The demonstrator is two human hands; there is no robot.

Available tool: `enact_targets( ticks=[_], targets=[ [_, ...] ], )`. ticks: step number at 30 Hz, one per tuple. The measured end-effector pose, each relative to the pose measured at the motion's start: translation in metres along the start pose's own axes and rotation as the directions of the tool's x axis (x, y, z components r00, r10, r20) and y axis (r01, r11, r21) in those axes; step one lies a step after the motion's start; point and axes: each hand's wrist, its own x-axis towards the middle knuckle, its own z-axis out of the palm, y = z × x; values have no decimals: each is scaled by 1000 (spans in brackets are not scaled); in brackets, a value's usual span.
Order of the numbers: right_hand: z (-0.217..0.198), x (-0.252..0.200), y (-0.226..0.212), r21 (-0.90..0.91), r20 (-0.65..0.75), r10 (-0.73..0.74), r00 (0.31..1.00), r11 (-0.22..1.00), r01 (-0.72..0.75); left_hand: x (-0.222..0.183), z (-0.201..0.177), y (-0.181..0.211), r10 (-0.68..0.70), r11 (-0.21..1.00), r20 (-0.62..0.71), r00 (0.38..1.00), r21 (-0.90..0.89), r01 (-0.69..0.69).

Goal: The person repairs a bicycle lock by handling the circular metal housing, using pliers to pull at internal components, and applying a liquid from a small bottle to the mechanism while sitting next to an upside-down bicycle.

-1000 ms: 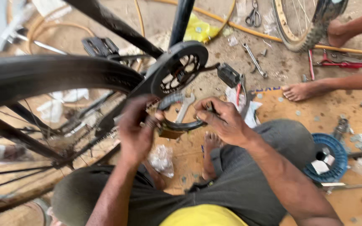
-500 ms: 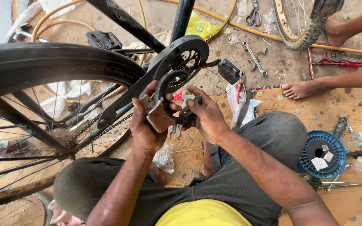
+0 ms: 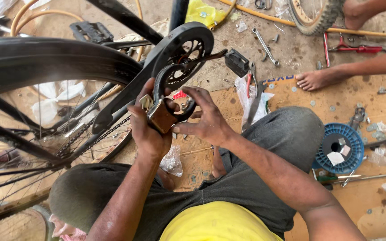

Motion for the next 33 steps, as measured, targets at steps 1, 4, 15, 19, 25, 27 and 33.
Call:
enact_targets(
  ticks=[1, 4, 15, 19, 25, 27, 33],
  targets=[
    [0, 1, 0, 1, -10, 3, 1000, 1000, -3, 0, 1, 0, 65, 995, 37, 997, 73, -68],
    [2, 3, -5, 114, -1, 72, 997, 991, -71, -1, 4, -3, 42, 972, -59, 997, 235, -27],
    [3, 3, 3, 22, 52, -55, 997, 998, 54, 3, -4, 2, 1, 994, -23, 1000, 113, 2],
    [8, 2, 2, -14, -30, -4, 1000, 1000, 4, 2, -2, -2, -5, 985, 18, 1000, 175, 1],
    [8, 2, 7, 53, -58, 12, 998, 999, -9, 9, -4, 4, -76, 986, -26, 997, 150, 79],
    [12, 2, 11, -81, -150, -136, 979, 989, 125, 12, -9, 11, -92, 986, 0, 996, 140, 91],
    [6, 1, 19, -102, -141, -249, 958, 966, 236, 20, -23, 25, -184, 978, 42, 982, 108, 179]
  ],
)
